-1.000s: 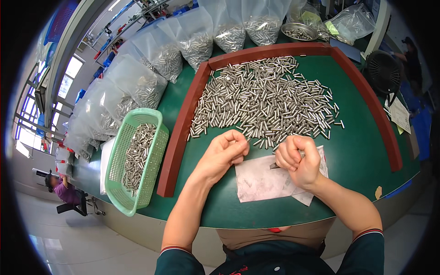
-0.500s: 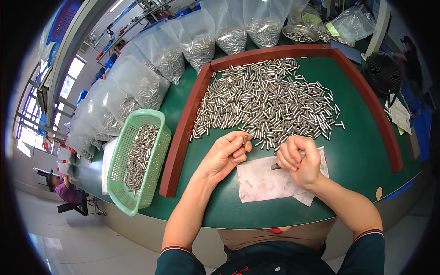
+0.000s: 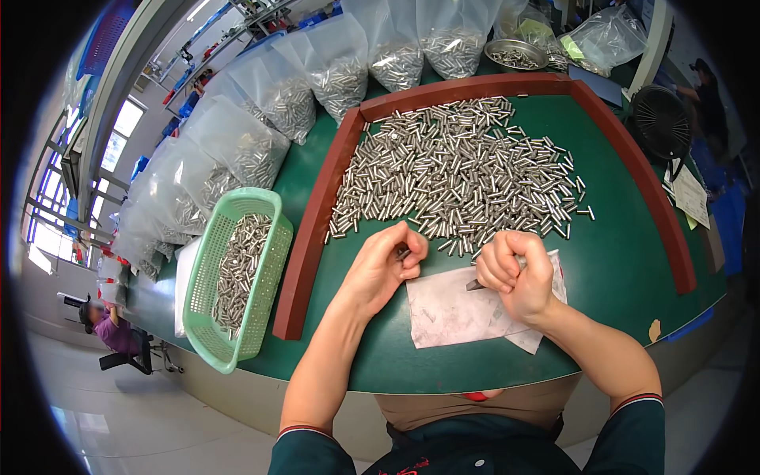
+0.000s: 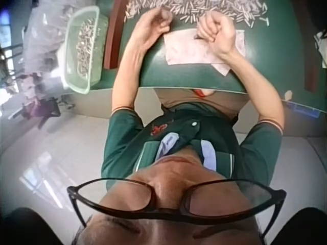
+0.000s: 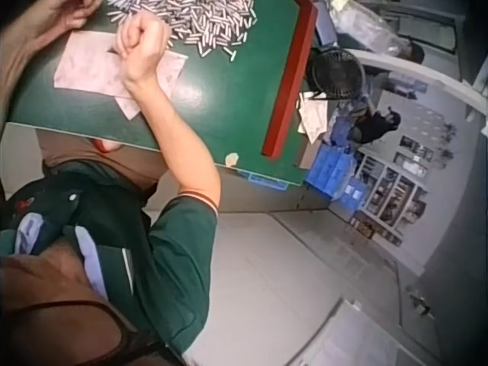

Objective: Inspecting small metal pins on a workbench and sorting them into a basket.

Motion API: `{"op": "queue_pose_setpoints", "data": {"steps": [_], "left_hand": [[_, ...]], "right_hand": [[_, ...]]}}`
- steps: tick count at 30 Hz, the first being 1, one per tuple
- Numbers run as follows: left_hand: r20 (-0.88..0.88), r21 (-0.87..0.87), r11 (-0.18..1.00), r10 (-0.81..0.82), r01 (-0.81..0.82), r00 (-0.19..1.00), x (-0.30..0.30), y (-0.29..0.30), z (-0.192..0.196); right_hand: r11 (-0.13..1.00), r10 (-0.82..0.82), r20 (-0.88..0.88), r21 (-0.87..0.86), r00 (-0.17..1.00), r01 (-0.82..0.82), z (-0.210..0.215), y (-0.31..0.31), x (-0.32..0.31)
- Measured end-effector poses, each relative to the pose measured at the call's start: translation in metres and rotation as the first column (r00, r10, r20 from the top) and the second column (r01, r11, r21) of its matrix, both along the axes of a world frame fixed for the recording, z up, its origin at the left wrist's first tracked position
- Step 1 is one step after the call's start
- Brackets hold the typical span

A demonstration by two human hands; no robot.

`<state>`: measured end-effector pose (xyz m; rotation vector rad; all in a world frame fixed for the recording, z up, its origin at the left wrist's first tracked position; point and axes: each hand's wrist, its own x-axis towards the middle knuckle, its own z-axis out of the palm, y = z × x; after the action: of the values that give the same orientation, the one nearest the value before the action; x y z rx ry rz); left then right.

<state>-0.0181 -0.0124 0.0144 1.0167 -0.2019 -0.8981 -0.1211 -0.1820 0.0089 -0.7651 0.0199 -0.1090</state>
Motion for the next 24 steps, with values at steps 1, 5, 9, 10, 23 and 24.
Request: {"op": "queue_pose_setpoints", "data": {"steps": [1,5,9,10,23,24], "left_hand": [[0.168,0.168,0.985,0.004,-0.032,0.986,-0.001,-0.001,0.0],[0.771,0.492,0.802,-0.221,-0.339,0.597,-0.011,-0.011,-0.005],[0.886,0.463,0.749,-0.378,-0.474,0.27,-0.016,-0.022,-0.01],[0.886,0.463,0.749,-0.378,-0.474,0.269,-0.015,-0.021,-0.011],[-0.009,-0.034,0.999,-0.043,0.042,0.999,-0.001,-0.004,-0.009],[0.003,-0.024,0.999,-0.046,0.046,0.999,-0.001,-0.005,-0.008]], "right_hand": [[1.0,-0.003,-0.002,0.0,1.0,0.003,0.0,0.0,0.0],[1.0,-0.002,0.003,0.002,1.0,0.002,0.0,0.0,0.001],[1.0,-0.001,0.002,0.005,1.0,0.001,-0.001,-0.001,0.001],[1.0,-0.002,0.003,0.005,1.0,0.002,-0.001,0.0,0.001],[1.0,0.008,0.005,0.0,1.0,-0.008,0.001,-0.001,0.0],[1.0,0.007,0.003,-0.001,1.0,-0.007,0.001,-0.001,0.0]]}}
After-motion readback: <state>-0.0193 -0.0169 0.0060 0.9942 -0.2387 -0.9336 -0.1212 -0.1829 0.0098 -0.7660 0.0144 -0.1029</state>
